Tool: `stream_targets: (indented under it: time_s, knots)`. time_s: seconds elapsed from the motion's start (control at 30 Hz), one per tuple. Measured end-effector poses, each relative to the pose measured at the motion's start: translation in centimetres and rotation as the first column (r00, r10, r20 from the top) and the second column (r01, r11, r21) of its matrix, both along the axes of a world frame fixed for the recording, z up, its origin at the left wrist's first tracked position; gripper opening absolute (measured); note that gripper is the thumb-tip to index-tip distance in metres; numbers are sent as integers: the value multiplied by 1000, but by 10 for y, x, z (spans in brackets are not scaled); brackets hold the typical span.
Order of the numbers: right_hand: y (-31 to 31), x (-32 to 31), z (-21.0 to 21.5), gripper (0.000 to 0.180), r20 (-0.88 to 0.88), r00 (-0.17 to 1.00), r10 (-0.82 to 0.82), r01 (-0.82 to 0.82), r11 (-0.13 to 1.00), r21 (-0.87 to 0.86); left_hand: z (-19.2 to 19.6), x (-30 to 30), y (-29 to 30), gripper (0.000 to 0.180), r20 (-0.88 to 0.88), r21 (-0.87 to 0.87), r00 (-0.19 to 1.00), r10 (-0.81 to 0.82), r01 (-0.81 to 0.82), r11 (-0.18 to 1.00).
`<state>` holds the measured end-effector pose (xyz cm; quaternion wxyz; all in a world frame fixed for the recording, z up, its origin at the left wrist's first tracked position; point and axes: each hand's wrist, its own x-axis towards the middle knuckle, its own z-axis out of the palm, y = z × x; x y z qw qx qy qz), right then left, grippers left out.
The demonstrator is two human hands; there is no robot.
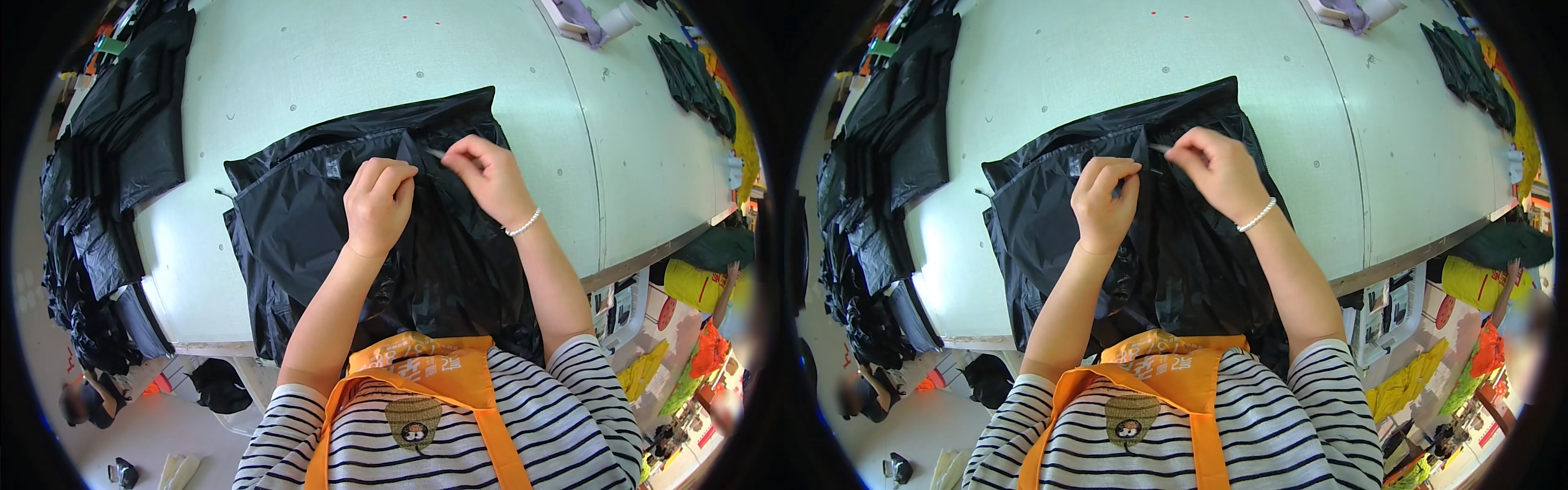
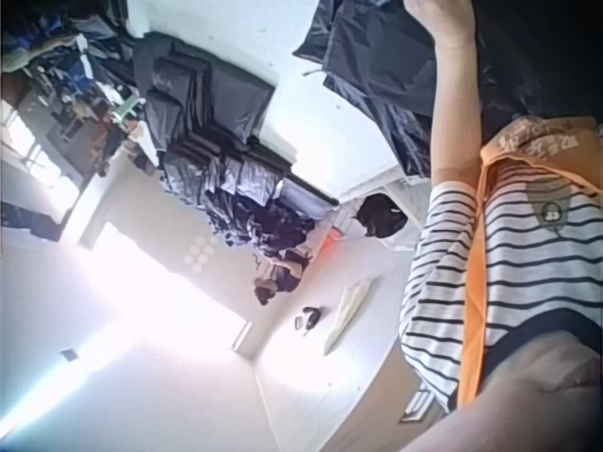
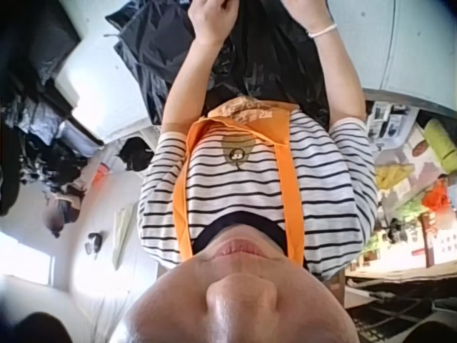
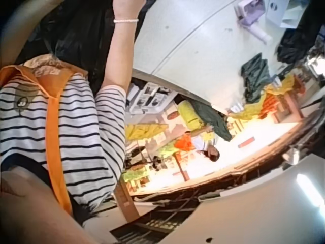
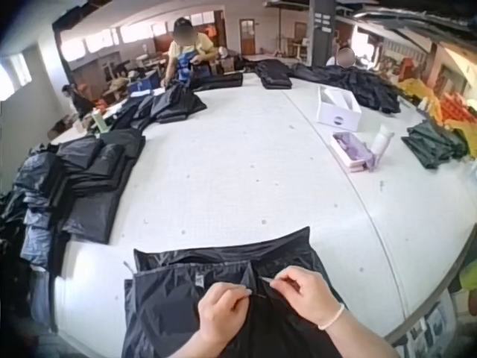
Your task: The person trims excess threads and loose edges from a black jacket using small scissors. The person repeatedly lifts, folds, and repositions the jacket to access different seams and edges, then snips small protrusions.
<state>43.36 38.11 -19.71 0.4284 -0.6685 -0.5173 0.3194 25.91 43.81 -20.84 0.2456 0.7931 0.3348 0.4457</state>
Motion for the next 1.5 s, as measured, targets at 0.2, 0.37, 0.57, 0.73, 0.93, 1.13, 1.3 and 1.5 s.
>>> stream_targets:
  time_s: [0.2,0.37,0.57,0.73,0.93,1.13,1.3,1.5]
  knots:
    - [-60,152,-97,32,479,761,-439,518,855,-39,11,-90,-40,11,-123,-256,964,234,-259,931]
    - [-164,260,-160,36,747,526,-407,724,675,-142,-17,-219,-114,26,-371,-848,881,293,-450,281]
    - [-93,104,-58,29,448,841,-303,305,950,69,-38,-179,-180,39,28,-991,926,376,74,-108]
    - [-66,-95,-6,13,70,860,505,-508,859,55,-54,-142,-175,35,200,-975,783,590,218,41]
    - [-14,-152,-73,31,-240,534,811,-820,426,-383,18,-111,-150,19,457,-887,704,543,408,217]
    - [-14,-150,-51,50,-171,496,851,-688,266,-675,1,-148,-160,38,469,-828,857,213,343,444]
    - [-68,-60,7,21,-19,946,324,-318,938,139,-33,-226,-142,31,-122,-542,926,356,-363,758]
    - [-137,-37,-39,54,501,857,124,-210,970,119,-51,-197,-107,82,-275,-206,864,423,-483,851]
